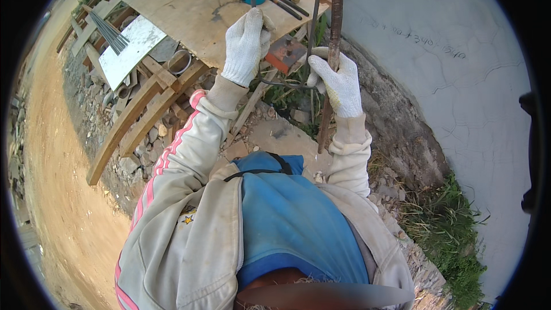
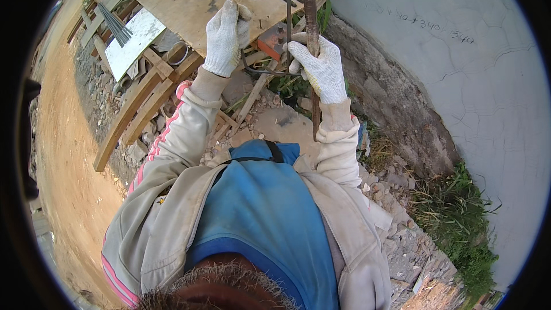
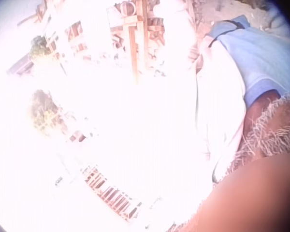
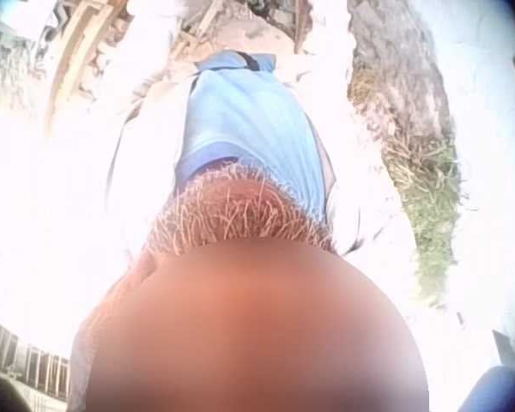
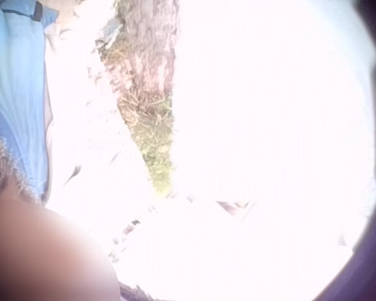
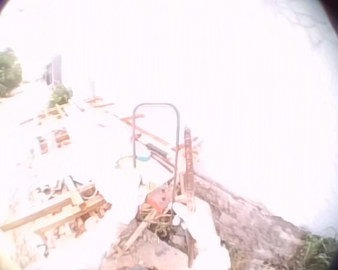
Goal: The person repeatedly bends metal rods into U-shapes using a long metal bar as a lever against a wooden workbench. They position each rod, apply force with the bar, and then place the bent piece aside.
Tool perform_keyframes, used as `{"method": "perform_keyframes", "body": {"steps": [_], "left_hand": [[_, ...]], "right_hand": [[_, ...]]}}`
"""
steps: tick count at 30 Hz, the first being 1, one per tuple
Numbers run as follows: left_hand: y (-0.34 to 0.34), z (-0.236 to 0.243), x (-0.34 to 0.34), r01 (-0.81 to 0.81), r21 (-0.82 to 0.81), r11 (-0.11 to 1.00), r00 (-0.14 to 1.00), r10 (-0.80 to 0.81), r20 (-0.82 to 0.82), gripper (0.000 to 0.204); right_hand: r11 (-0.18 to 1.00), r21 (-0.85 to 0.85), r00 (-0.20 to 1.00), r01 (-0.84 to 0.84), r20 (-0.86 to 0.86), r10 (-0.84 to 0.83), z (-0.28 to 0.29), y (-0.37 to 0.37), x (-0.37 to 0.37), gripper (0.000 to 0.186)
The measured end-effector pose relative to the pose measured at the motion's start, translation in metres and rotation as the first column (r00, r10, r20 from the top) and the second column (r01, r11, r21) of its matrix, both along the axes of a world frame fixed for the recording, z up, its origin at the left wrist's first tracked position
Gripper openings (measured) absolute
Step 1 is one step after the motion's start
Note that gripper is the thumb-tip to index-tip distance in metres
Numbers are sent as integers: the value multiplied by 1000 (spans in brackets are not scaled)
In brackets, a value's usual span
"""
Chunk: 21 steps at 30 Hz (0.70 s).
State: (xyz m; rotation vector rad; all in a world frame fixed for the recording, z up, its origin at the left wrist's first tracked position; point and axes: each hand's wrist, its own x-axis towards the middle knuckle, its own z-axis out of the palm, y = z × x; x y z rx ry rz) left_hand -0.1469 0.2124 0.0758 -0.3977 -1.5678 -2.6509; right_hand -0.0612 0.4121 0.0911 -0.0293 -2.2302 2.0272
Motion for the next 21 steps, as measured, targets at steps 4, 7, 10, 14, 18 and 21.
{"method": "perform_keyframes", "body": {"steps": [4,7,10,14,18,21], "left_hand": [[17,9,-2,-57,22,998,998,58,-10,44],[30,10,5,-133,17,991,991,133,-13,44],[39,10,9,-151,18,988,988,152,-26,45],[39,9,-2,-133,-77,988,981,120,-153,44],[24,4,-17,-229,-224,947,950,168,-262,44],[18,-2,-22,-190,-184,964,956,139,-260,46]], "right_hand": [[999,-7,999,-34,35,34,-4,16,-7,32],[999,19,998,-41,39,41,-11,25,-13,33],[998,38,999,-54,0,54,-16,32,-20,33],[995,29,995,-97,-15,98,-17,48,-25,33],[997,82,1000,-7,-8,8,-21,76,-31,33],[949,299,994,100,-63,-85,-37,96,-47,41]]}}
